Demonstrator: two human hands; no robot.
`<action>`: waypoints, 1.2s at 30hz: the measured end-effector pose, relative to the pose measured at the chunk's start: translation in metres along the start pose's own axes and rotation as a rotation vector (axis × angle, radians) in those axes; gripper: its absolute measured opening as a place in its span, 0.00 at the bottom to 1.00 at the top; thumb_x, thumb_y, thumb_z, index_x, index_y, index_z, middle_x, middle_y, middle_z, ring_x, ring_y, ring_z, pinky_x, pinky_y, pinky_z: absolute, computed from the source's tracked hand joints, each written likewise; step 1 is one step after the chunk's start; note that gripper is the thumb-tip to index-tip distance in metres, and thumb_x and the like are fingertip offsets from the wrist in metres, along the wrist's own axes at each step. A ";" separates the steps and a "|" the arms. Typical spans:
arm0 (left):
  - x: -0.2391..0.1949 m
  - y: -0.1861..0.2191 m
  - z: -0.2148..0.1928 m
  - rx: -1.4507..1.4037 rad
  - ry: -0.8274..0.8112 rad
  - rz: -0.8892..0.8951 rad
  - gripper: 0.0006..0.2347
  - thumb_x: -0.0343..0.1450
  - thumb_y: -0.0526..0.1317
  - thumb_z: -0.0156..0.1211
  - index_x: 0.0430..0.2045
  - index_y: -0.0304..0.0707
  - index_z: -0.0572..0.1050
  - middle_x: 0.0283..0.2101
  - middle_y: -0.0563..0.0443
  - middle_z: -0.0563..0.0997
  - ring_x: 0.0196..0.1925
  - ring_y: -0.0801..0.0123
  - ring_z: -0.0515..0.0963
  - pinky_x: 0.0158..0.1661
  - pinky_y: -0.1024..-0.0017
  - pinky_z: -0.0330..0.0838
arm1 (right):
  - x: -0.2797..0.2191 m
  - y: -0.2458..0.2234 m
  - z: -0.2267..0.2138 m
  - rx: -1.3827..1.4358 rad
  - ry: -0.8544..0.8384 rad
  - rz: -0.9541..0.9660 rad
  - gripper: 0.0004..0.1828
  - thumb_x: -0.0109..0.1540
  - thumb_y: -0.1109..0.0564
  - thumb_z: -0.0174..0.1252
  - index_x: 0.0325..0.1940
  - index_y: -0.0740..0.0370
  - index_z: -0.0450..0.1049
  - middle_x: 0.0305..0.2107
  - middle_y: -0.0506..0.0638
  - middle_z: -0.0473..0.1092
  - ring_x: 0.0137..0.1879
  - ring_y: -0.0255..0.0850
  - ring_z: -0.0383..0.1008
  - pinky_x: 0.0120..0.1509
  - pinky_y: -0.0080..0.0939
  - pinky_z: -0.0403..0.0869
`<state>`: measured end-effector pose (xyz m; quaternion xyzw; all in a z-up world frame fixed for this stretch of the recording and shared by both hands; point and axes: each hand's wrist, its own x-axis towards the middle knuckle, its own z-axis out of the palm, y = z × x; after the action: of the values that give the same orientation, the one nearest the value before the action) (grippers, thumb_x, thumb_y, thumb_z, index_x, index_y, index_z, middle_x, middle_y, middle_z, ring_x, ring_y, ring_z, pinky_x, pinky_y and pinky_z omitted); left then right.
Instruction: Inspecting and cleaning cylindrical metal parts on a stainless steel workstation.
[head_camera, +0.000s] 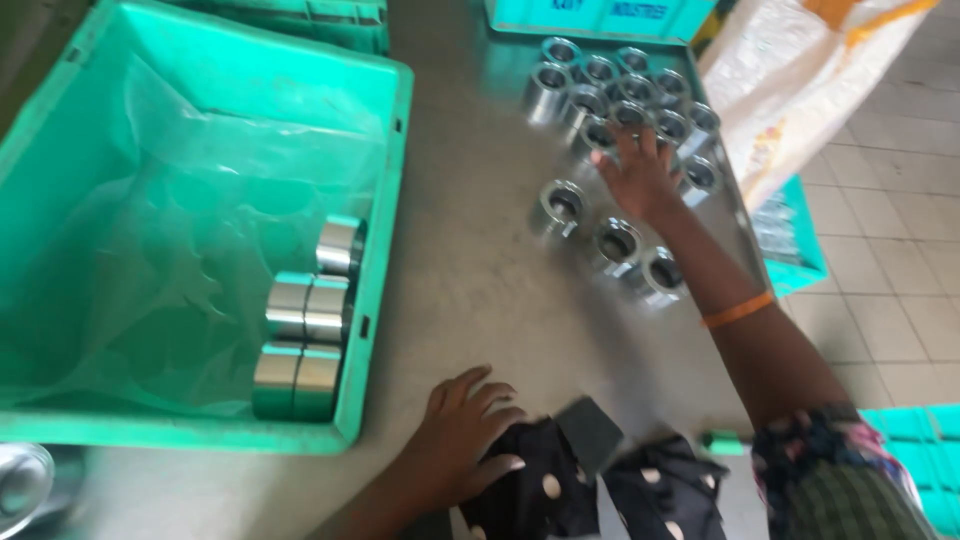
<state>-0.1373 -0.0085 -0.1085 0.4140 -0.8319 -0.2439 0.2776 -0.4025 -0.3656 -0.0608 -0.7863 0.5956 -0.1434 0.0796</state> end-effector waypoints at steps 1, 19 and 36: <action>0.000 -0.005 0.002 0.008 0.002 -0.008 0.23 0.66 0.50 0.69 0.52 0.42 0.74 0.60 0.43 0.70 0.70 0.39 0.58 0.62 0.44 0.52 | 0.026 -0.002 0.004 0.008 -0.001 -0.009 0.35 0.68 0.28 0.46 0.77 0.36 0.55 0.72 0.52 0.49 0.75 0.67 0.47 0.69 0.84 0.52; -0.012 -0.052 0.081 0.039 0.164 -0.091 0.09 0.70 0.46 0.56 0.39 0.54 0.80 0.57 0.58 0.76 0.68 0.58 0.69 0.59 0.46 0.63 | 0.207 0.000 0.055 -0.107 -0.148 0.335 0.34 0.62 0.27 0.44 0.74 0.22 0.55 0.79 0.48 0.37 0.80 0.71 0.29 0.67 0.96 0.38; 0.004 -0.013 -0.004 -0.016 0.005 -0.016 0.22 0.65 0.46 0.69 0.52 0.40 0.74 0.60 0.44 0.71 0.69 0.46 0.62 0.61 0.46 0.54 | 0.060 -0.024 0.049 -0.134 -0.056 0.079 0.37 0.59 0.23 0.54 0.72 0.24 0.62 0.71 0.52 0.57 0.78 0.74 0.39 0.73 0.88 0.41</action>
<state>-0.1296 -0.0197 -0.1121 0.4191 -0.8258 -0.2517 0.2812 -0.3495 -0.4191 -0.0918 -0.7696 0.6319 -0.0778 0.0492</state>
